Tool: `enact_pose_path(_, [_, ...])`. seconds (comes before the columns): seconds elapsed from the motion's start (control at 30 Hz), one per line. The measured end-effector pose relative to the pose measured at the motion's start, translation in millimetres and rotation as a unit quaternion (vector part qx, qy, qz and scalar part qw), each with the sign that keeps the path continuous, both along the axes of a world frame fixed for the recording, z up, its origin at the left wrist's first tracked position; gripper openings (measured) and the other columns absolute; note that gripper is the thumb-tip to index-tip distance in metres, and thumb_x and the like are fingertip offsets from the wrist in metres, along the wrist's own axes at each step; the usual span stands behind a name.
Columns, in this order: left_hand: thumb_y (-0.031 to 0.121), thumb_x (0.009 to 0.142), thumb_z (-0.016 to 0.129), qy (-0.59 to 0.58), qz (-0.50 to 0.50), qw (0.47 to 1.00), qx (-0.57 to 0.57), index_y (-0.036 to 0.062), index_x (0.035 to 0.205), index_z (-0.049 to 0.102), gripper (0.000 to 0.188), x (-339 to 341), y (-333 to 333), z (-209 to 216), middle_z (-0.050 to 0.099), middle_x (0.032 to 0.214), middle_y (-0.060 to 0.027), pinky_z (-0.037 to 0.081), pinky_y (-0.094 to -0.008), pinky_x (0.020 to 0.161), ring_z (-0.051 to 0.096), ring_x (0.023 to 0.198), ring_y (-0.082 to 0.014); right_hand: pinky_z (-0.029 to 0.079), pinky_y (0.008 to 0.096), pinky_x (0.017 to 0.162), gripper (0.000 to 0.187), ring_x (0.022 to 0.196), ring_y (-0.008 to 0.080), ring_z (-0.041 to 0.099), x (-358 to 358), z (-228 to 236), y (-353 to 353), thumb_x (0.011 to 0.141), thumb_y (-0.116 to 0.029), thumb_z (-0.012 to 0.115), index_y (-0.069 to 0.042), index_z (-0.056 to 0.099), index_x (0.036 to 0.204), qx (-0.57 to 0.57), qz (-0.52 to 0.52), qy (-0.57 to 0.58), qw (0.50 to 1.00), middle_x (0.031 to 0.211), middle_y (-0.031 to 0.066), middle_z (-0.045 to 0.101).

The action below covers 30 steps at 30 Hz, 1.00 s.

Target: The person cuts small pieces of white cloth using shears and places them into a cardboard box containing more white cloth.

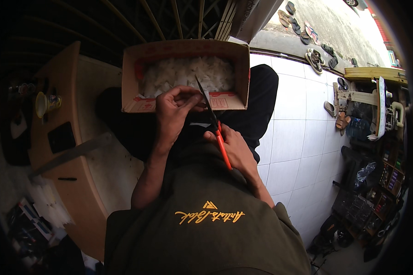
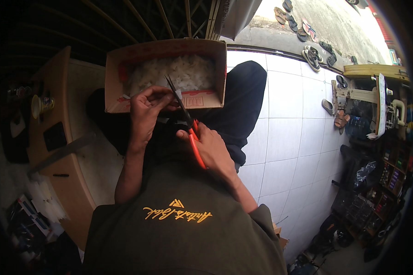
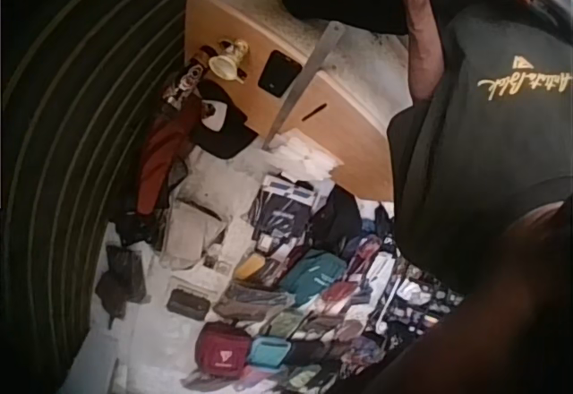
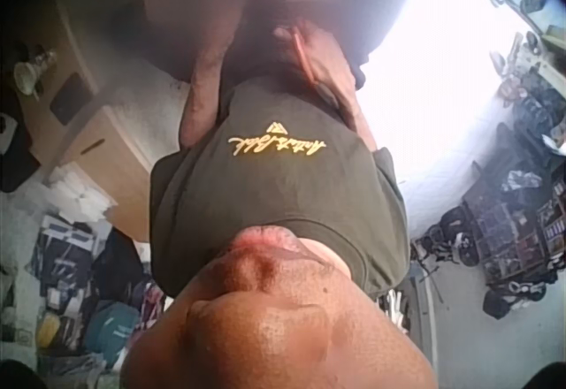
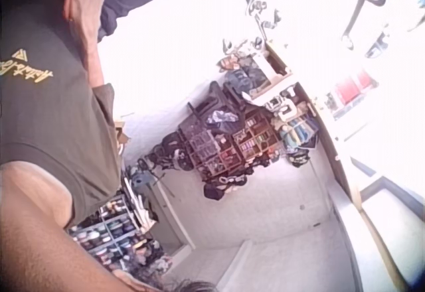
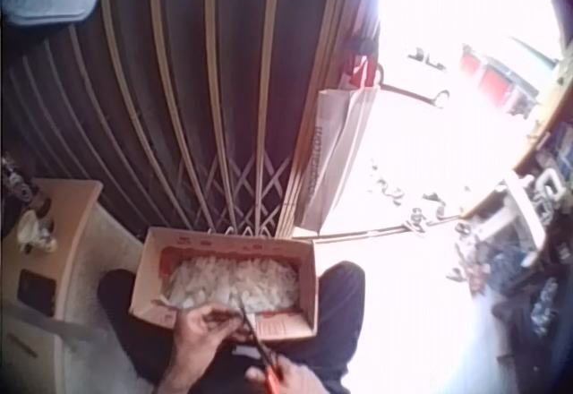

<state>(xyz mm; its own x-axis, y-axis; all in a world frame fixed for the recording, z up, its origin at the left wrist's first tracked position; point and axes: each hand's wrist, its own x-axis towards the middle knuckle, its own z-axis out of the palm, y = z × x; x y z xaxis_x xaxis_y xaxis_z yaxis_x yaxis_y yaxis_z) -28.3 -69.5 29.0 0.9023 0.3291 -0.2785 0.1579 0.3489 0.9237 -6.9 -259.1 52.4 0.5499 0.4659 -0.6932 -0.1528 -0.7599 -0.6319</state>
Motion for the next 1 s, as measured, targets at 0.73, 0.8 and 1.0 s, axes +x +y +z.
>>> enact_pose_path(0.73, [0.003,0.089,0.070,0.002,0.002,0.997,0.079,-0.0034,0.098,0.068,0.011,-3.2,-9.1,7.7,0.072,0.087,-0.0081,0.057,-0.0236,0.070,0.070,0.078,-0.0117,0.044,0.0471,0.070,0.072,0.075,0.0421,0.060,-4.6,-2.3,-3.4,0.093,-0.063,0.051,0.008,0.051,0.107,0.062,-0.006,0.010,0.998,0.074,0.0261,0.059])
enact_pose_path(0.8, [0.005,0.089,0.071,0.019,0.000,0.996,0.086,-0.0036,0.099,0.069,0.013,-3.7,-6.9,8.0,0.072,0.086,-0.0073,0.055,-0.0222,0.067,0.069,0.078,-0.0102,0.042,0.0429,0.064,0.067,0.065,0.0324,0.053,-2.8,-0.9,-1.6,0.094,-0.061,0.053,0.006,0.053,0.094,0.060,-0.016,0.011,0.998,0.067,0.0189,0.054])
enact_pose_path(1.0, [0.009,0.085,0.075,0.088,-0.023,0.950,0.299,-0.0010,0.104,0.069,0.023,9.5,38.9,4.7,0.073,0.094,-0.0131,0.054,-0.0284,0.074,0.070,0.081,-0.0203,0.044,0.0425,0.069,0.065,0.065,0.0336,0.054,-9.1,-20.9,-10.5,0.097,-0.057,0.050,0.007,0.057,0.085,0.061,-0.037,0.045,0.996,0.068,0.0192,0.055])
